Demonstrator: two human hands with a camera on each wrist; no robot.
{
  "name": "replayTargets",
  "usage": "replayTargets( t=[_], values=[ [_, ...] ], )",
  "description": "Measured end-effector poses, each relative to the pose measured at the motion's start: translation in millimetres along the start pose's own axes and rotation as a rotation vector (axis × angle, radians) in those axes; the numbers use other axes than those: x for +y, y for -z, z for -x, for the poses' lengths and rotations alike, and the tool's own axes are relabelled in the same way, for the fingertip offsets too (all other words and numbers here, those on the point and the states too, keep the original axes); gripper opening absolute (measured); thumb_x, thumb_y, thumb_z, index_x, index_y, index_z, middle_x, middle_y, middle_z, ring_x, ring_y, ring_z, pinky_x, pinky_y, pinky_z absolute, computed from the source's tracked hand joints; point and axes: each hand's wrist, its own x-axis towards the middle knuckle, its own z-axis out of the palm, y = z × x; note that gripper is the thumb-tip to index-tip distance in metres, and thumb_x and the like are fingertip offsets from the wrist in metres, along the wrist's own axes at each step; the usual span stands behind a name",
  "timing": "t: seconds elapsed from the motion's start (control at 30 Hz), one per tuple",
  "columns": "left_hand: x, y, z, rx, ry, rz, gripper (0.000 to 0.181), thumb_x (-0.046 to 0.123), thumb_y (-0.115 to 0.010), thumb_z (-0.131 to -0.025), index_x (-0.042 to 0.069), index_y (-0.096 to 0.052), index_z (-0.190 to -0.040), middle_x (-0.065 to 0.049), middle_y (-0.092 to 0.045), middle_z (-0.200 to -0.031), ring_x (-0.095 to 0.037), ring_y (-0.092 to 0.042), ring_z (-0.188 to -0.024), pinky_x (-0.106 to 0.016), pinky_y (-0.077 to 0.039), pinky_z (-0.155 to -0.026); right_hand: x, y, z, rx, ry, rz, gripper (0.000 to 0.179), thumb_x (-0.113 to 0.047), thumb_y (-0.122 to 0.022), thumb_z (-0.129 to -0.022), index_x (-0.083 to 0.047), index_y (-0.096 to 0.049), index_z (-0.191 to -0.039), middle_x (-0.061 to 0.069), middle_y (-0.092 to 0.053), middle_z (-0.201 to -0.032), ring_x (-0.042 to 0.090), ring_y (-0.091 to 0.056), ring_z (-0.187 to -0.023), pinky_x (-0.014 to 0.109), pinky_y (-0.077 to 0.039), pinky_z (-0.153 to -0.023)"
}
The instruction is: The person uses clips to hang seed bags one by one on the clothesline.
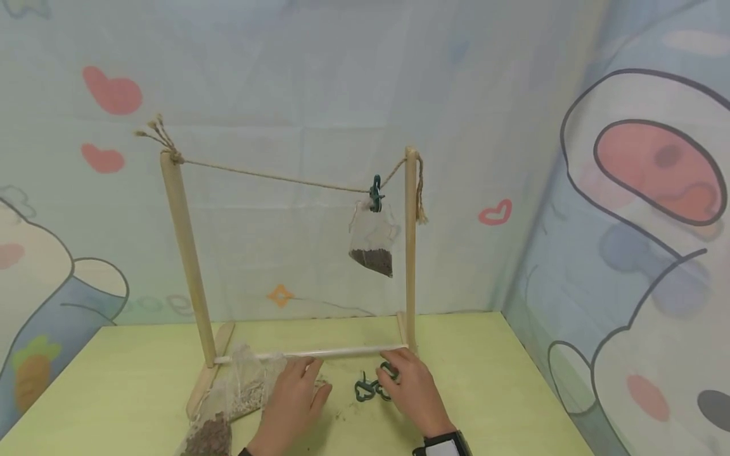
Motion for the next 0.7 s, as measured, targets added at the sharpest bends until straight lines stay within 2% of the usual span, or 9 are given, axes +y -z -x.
replayTargets(
  t=[0.17, 0.37, 0.47, 0.6, 0.7],
  values=[
    [17.5, -8.5, -2.5, -0.041, -0.049, -0.020, 0.042, 0.035, -0.057, -0.091, 0.008, -0.056, -0.122, -0.010, -0.057, -0.117, -0.025, -0.055, -0.105, -0.037, -0.048, -0.083, 7.2, -2.4, 1.4, -0.012, 0.006, 0.016, 0.028, -0.014, -0.070, -0.080, -0.015, -0.067, -0.108, -0.001, -0.063, -0.103, 0.017, -0.064, -0.079, 0.023, -0.052, -0.065],
    [31.5, -20.6, -2.5, -0.007, -0.123, -0.058, 0.035, 0.033, -0.063, -0.086, 0.010, -0.063, -0.112, -0.004, -0.060, -0.111, -0.021, -0.056, -0.097, -0.032, -0.049, -0.076, 13.7, -12.0, 1.4, -0.102, 0.017, 0.083, 0.019, -0.008, -0.068, -0.077, -0.010, -0.067, -0.096, 0.001, -0.060, -0.097, 0.015, -0.060, -0.079, 0.020, -0.050, -0.067],
    [36.1, -25.7, -2.4, 0.015, -0.158, -0.092, 0.033, 0.032, -0.064, -0.084, 0.011, -0.065, -0.110, -0.003, -0.062, -0.110, -0.019, -0.057, -0.094, -0.030, -0.050, -0.077, 15.5, -16.0, 1.1, -0.135, 0.044, 0.120, 0.020, -0.007, -0.068, -0.075, -0.008, -0.067, -0.095, 0.001, -0.060, -0.097, 0.018, -0.060, -0.086, 0.027, -0.052, -0.073],
    [40.1, -28.7, -1.5, 0.007, -0.163, -0.114, 0.033, 0.031, -0.063, -0.084, 0.012, -0.066, -0.110, -0.003, -0.063, -0.109, -0.018, -0.057, -0.095, -0.031, -0.050, -0.081, 17.0, -20.7, 1.2, -0.183, 0.056, 0.174, 0.023, -0.008, -0.068, -0.075, -0.007, -0.067, -0.098, 0.003, -0.062, -0.101, 0.021, -0.060, -0.095, 0.037, -0.051, -0.083],
    [41.9, -30.5, 0.0, -0.051, -0.148, -0.114, 0.034, 0.033, -0.064, -0.084, 0.012, -0.065, -0.110, -0.002, -0.063, -0.110, -0.019, -0.056, -0.096, -0.033, -0.049, -0.081, 18.5, -24.0, 1.2, -0.238, 0.083, 0.201, 0.026, -0.006, -0.066, -0.076, -0.006, -0.067, -0.101, 0.005, -0.062, -0.104, 0.024, -0.059, -0.098, 0.040, -0.050, -0.085]
  ],
)
